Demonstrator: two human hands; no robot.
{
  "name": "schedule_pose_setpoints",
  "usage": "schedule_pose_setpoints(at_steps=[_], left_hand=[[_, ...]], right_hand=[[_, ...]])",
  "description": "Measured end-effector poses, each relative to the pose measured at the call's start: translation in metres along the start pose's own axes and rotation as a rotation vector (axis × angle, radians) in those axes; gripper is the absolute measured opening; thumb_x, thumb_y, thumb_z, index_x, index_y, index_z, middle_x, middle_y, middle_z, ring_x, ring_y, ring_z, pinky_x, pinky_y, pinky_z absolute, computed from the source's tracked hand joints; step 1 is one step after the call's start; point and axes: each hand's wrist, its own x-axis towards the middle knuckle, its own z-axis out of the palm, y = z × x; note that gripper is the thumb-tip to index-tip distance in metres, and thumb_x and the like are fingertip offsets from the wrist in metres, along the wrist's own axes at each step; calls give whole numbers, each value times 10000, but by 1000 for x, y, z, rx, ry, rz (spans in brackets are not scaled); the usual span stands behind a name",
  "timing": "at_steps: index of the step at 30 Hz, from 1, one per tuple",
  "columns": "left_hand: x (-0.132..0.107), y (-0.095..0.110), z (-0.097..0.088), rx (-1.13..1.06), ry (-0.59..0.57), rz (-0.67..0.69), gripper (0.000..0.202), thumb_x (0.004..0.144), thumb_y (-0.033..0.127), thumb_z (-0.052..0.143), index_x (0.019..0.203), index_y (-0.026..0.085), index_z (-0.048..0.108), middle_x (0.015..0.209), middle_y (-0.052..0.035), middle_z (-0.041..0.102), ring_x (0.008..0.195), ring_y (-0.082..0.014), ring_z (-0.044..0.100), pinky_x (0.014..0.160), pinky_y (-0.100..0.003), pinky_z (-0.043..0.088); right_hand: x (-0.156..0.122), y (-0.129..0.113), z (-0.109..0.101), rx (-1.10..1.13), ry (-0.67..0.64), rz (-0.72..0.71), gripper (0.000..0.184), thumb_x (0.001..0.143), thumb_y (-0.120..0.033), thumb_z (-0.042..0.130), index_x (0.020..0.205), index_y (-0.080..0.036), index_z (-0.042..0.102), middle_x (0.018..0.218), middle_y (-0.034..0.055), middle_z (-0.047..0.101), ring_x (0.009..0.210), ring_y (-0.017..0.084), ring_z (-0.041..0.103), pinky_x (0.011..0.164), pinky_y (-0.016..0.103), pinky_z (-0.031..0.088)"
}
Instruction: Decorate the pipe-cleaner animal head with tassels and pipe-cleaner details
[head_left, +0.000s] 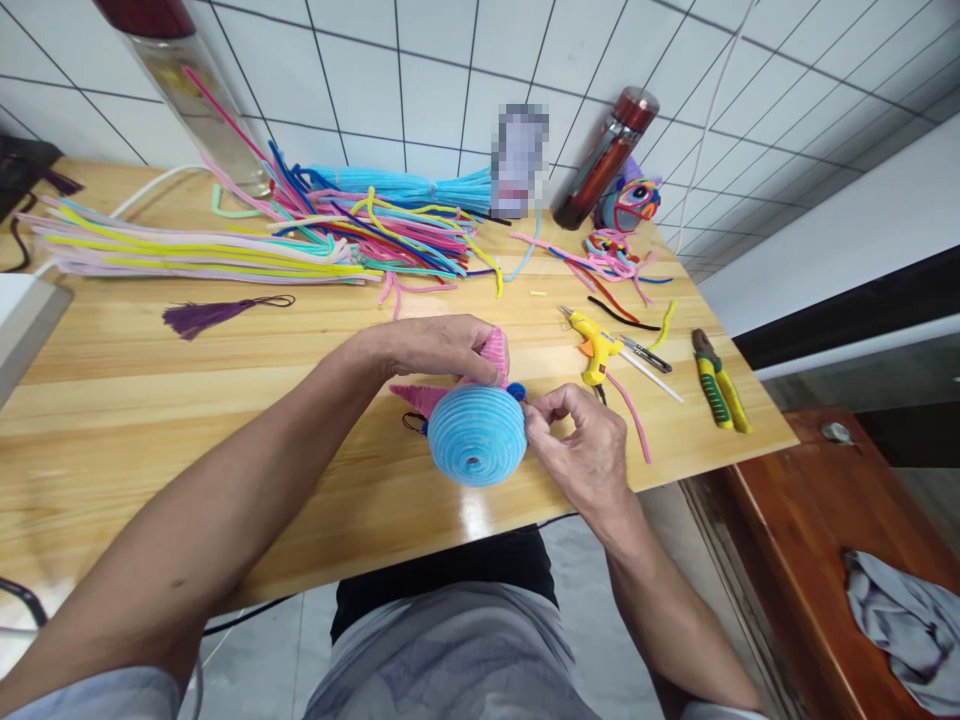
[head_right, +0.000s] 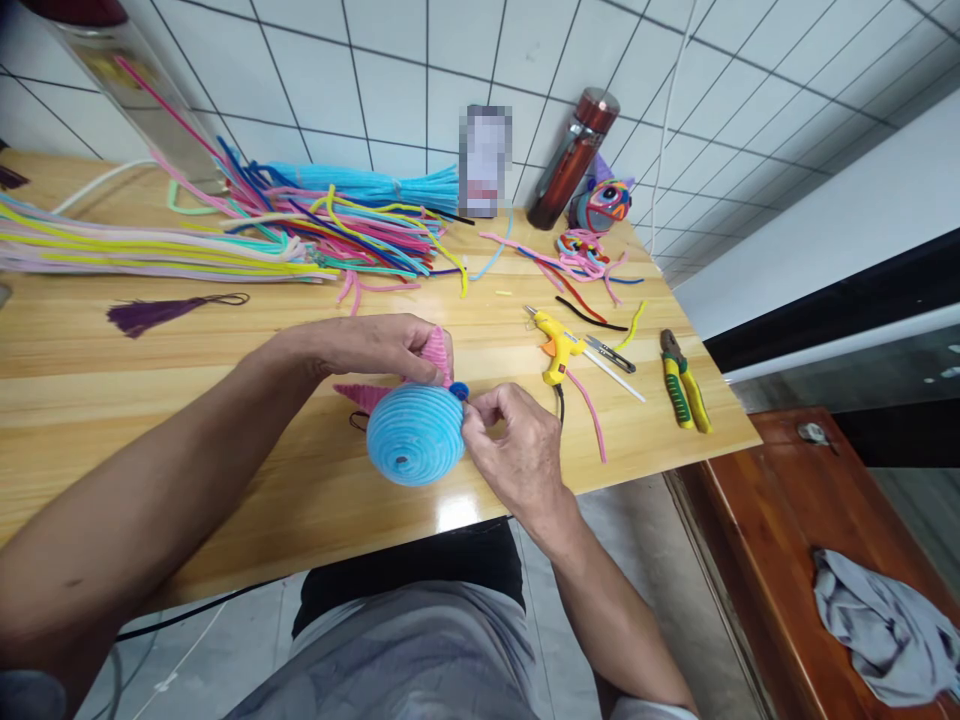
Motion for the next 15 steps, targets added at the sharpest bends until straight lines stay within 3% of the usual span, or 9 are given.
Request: schedule_pose_setpoints(at_steps=[15], left_hand=[[0,-2,0,-22,-27,-1,216,728,367,775,741,198,642,780,1,707,771,-172,649,657,-273,462]], right_hand=[[1,-1,-4,7,-36,-22,168,901,-165,666,763,-250,620,698,-28,688,634,151,636,657,296,539]])
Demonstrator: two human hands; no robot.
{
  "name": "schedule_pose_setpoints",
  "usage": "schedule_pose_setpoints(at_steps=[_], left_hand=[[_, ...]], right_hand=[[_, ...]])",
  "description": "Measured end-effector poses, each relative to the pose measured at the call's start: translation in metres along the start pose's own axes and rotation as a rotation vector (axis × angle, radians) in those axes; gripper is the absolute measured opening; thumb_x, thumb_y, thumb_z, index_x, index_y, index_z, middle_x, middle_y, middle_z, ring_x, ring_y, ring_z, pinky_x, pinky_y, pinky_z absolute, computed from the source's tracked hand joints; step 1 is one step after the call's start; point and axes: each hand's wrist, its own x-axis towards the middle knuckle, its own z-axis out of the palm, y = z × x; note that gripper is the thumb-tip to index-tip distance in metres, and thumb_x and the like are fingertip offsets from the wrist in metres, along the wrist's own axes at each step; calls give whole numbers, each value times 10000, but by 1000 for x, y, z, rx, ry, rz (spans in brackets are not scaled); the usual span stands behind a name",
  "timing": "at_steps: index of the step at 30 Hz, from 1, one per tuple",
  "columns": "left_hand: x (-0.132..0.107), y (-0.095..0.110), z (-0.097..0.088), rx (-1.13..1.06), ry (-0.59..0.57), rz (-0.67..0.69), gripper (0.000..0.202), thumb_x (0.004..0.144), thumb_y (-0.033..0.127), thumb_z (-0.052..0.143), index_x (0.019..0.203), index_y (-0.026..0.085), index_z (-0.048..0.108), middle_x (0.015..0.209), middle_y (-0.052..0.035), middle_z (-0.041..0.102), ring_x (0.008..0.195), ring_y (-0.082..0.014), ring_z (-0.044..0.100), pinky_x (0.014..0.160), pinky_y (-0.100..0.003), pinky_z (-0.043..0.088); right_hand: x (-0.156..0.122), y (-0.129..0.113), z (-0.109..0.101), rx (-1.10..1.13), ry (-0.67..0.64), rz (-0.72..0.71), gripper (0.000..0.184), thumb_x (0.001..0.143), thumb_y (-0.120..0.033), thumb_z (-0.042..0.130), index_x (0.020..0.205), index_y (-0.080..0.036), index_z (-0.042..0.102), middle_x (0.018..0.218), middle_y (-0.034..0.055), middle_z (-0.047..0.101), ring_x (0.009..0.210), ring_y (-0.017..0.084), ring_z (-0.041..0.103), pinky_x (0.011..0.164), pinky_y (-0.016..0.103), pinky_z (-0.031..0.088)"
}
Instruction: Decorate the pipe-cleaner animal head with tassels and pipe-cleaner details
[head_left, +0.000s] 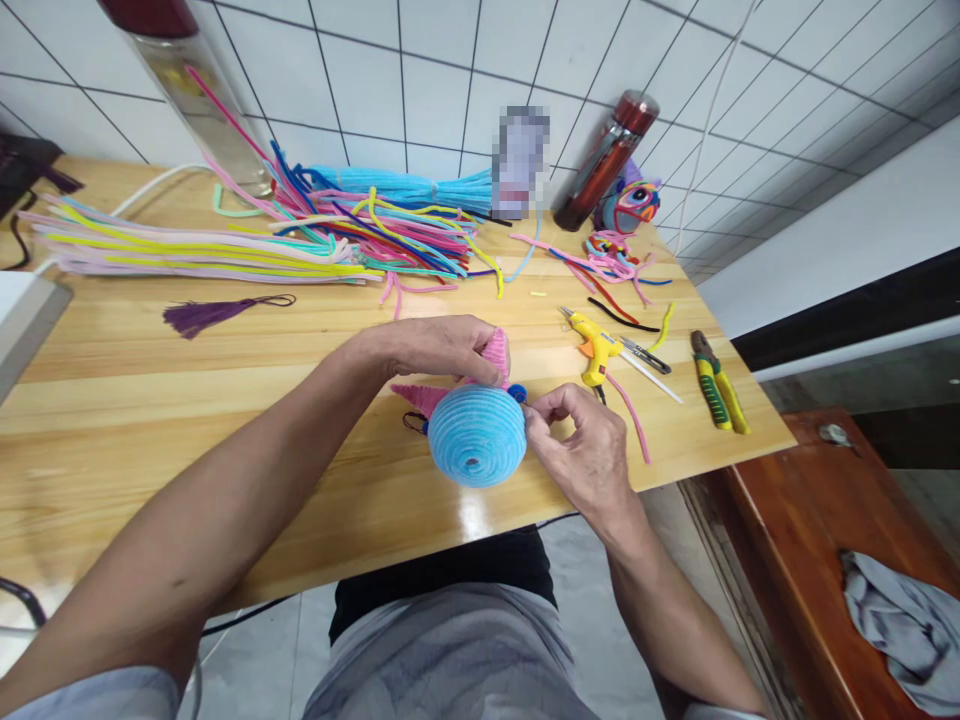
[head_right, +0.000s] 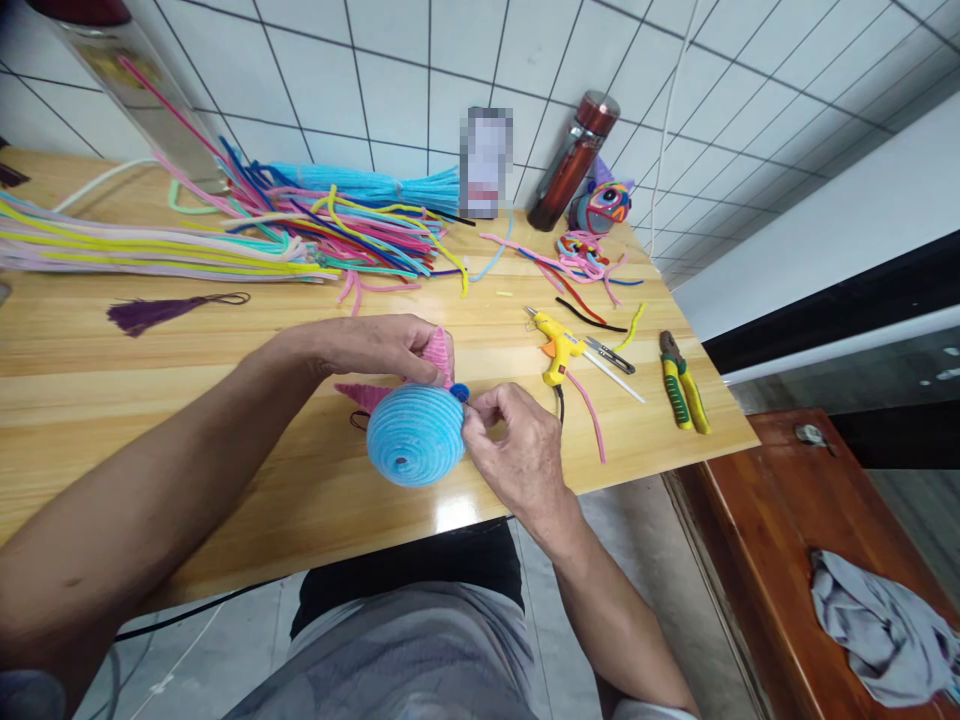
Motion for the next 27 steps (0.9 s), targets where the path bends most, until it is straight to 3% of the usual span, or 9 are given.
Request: schedule_pose_setpoints(at_steps=[22,27], left_hand=[[1,-2,-1,15,3,7,203,734,362,772,760,196,657,817,-6,729,795,-177,667,660,-270,460],[1,-3,-1,10,21,10,201,737,372,774,781,200,679,852,-14,746,821,-186,669,696,-282,480]], right_hand=[[1,-1,1,51,-6,34,152,907,-167,631,778,-247,639,724,-17,687,645,150,610,640,302,515],[-1,4,1,211,62,190,74,937,-252,676,864,-244,689,789,-1,739,626,142,615,603,294,515]])
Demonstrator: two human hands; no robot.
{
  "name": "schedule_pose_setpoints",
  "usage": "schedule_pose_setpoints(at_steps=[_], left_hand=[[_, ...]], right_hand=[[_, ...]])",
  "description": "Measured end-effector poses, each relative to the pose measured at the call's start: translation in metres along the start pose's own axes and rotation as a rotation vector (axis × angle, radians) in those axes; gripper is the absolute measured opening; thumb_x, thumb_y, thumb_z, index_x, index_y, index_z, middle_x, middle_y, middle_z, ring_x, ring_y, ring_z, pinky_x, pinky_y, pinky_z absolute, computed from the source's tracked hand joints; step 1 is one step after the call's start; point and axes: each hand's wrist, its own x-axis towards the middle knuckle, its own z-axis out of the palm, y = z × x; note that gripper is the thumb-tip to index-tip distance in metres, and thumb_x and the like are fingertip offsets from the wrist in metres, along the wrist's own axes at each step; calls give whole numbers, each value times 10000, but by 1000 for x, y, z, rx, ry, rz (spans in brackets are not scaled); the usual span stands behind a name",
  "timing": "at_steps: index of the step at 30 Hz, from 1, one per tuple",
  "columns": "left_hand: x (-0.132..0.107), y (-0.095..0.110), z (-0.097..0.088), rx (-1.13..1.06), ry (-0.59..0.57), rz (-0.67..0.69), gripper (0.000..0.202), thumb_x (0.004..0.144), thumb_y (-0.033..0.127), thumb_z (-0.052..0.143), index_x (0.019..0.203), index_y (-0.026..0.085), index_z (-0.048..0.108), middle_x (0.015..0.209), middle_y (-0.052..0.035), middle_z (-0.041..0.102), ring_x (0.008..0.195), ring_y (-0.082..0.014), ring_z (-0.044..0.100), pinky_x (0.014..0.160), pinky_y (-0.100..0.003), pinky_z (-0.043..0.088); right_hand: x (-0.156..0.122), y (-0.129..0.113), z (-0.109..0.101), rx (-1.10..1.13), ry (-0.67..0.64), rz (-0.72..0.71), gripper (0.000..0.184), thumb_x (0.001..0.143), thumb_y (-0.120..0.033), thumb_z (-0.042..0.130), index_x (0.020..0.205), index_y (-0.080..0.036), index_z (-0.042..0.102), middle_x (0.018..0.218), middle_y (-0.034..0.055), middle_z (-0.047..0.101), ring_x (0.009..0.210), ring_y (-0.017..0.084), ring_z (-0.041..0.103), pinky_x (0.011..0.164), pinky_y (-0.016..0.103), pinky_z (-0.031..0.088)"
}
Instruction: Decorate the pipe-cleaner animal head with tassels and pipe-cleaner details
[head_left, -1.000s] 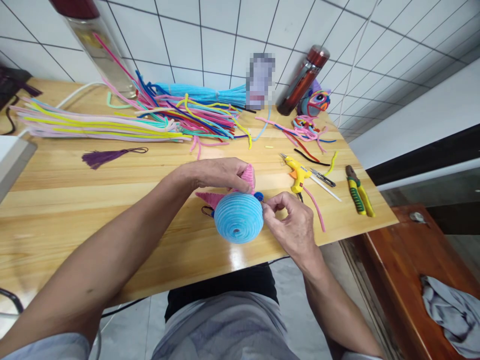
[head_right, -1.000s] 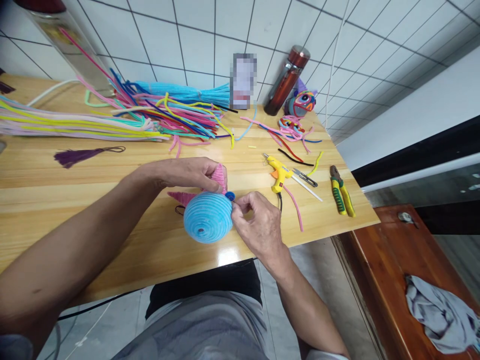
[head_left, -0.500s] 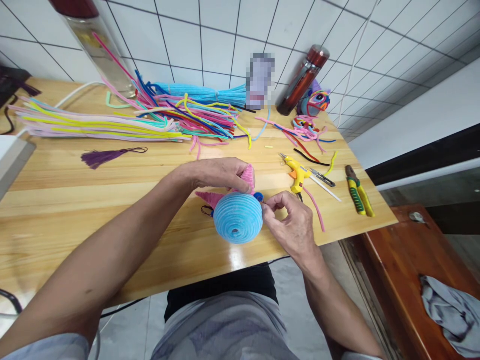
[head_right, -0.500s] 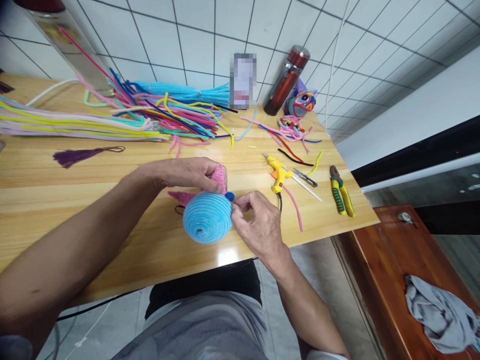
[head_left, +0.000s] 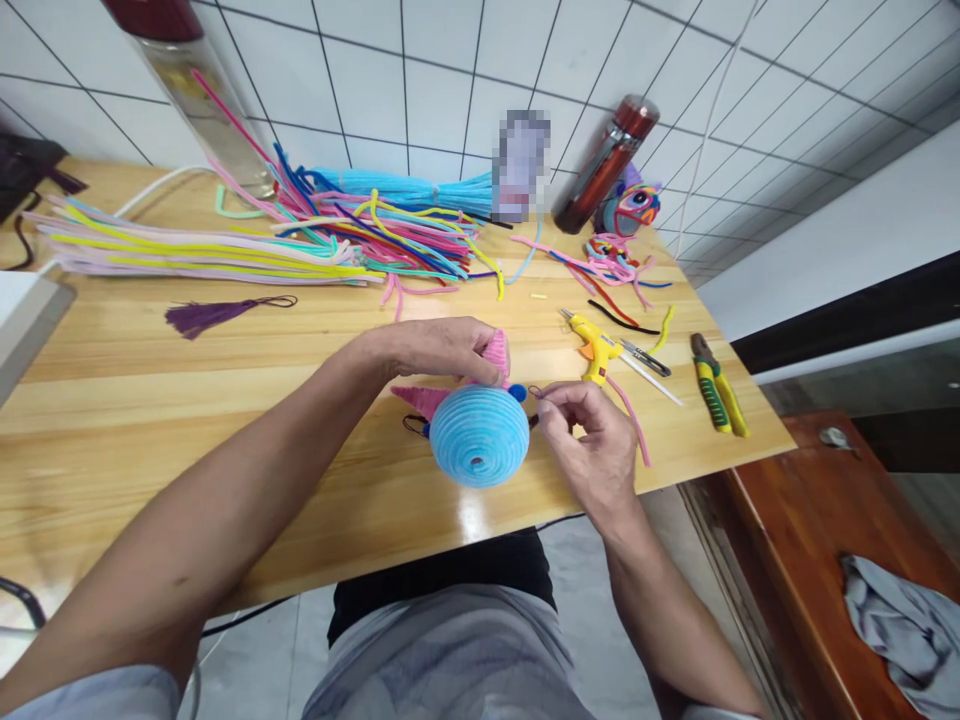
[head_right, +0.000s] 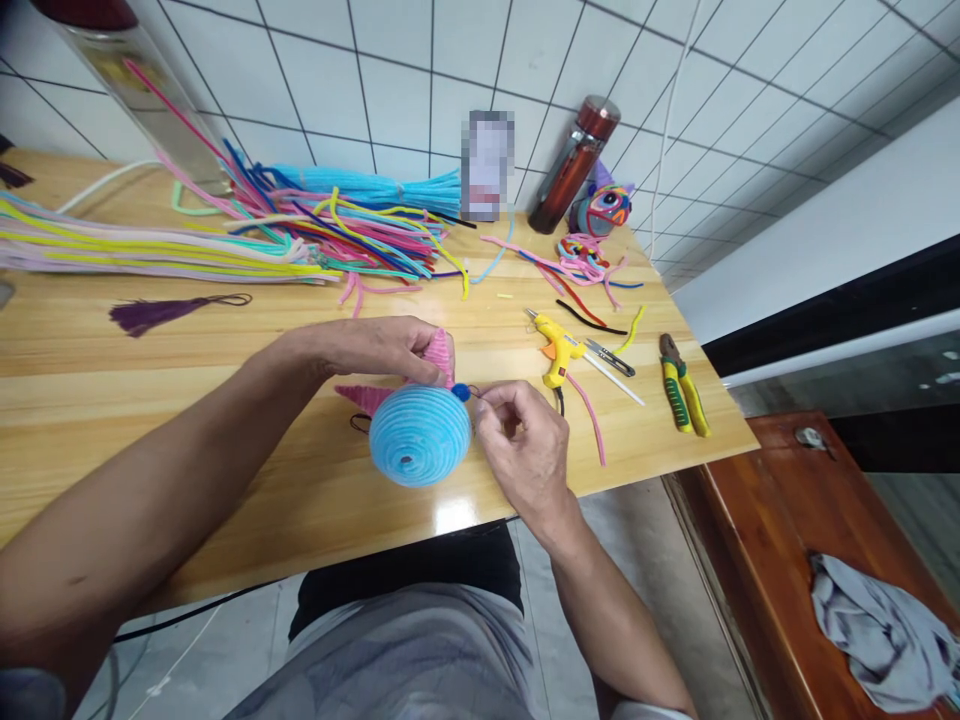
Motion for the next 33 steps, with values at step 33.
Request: schedule_pose_setpoints(at_steps=[33], left_hand=[[-10,48,77,717,481,342,138,935,293,760,884,192,839,834,-56,744,848,-231,669,851,-386,478]], right_hand=[[34,-32,-3,987,97,442,349,733,-337,864,739,-213,539,667,-68,586,453,19,330,417,159,250]])
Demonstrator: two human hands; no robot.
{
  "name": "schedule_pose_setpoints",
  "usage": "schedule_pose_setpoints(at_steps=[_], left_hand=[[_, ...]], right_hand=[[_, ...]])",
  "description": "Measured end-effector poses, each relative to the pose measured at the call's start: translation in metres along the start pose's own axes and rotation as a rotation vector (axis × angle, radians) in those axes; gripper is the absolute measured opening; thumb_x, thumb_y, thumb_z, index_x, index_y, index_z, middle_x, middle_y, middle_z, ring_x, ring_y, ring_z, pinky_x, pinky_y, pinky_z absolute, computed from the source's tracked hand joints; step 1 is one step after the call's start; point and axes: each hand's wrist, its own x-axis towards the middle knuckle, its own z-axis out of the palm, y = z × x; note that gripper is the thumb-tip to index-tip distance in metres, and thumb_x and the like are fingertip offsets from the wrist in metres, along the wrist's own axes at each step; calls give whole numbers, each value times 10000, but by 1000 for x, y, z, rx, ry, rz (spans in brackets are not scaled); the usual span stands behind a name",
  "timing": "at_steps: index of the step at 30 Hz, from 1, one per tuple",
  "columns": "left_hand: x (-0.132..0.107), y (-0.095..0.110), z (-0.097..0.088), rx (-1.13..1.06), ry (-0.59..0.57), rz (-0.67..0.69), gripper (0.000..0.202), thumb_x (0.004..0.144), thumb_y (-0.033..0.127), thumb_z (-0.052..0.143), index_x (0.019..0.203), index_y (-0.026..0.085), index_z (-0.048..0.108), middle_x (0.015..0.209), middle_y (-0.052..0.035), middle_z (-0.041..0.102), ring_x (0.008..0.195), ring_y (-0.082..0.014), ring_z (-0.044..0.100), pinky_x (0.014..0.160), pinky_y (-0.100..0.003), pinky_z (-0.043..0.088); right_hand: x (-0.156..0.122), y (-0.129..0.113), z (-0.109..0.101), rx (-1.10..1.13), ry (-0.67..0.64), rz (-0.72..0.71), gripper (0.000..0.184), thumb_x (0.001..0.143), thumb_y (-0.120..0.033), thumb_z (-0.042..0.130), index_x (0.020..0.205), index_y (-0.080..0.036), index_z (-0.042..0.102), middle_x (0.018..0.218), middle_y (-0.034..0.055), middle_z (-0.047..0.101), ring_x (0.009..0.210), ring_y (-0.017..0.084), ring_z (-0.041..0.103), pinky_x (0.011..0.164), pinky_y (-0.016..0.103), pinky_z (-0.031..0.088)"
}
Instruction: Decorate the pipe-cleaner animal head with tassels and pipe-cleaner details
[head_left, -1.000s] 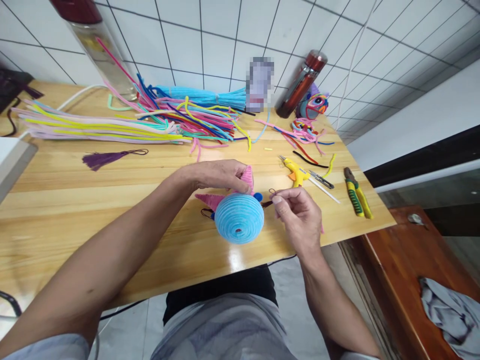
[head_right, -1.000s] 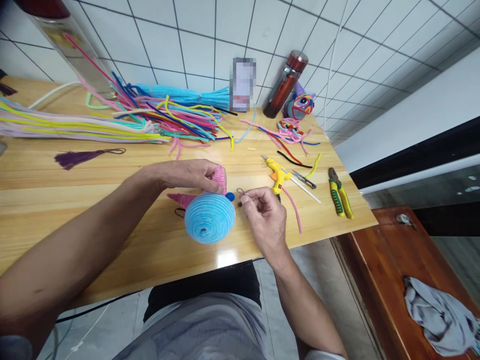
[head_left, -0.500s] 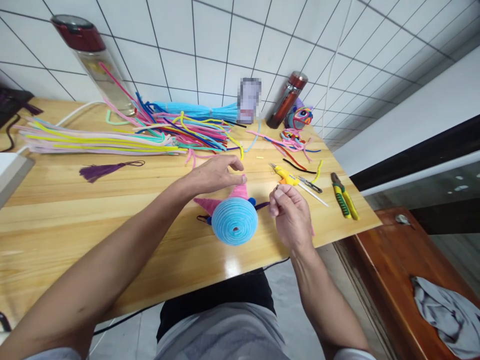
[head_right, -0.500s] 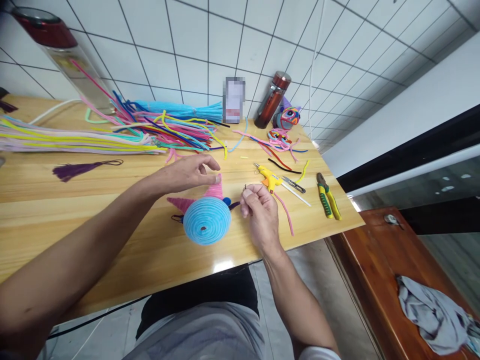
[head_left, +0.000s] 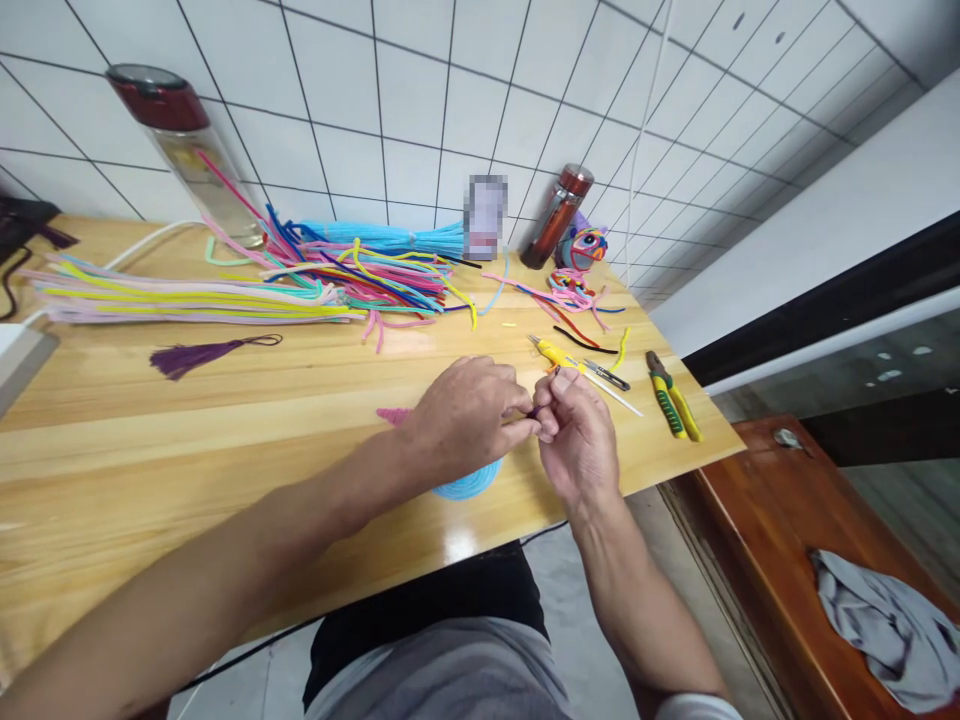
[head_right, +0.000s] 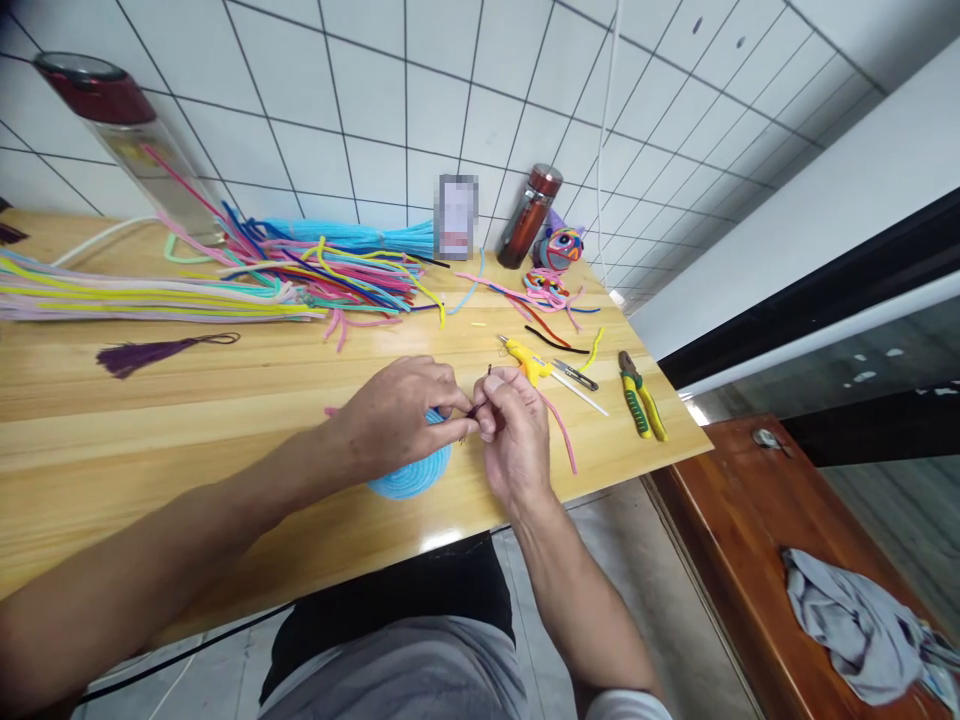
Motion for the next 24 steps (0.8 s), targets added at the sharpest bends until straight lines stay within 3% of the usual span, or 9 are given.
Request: schedule_pose_setpoints(at_steps=[4,14,24], left_hand=[[0,2,0,4,-13,6,145,924,211,712,833,193,823,832,-48,758,848,-225,678,844,-385,471],[0,1,1,-42,-47,17,184,913,195,661,798,187,803,856,-41,782,837,-214,695,854,-394,472],[-1,0,3,-52,-5,115,179,899,171,656,762,174,771,801,-35,763,765,-187,669,767,-347,473]], right_hand=[[0,-2,2,-11,6,15,335,725,-338,858,746,-214,547,657,-69,594,447,22,337,412,158,252],[0,1,4,-104,43,-48,309,761,-350,815,717,-219,538,626,-67,566,451,37,327,420,182,237],[-1,7,2,-192,102,-160,220,773,-345,792,744,-219,614,592,-69,557,471,61,366,467,211,315]])
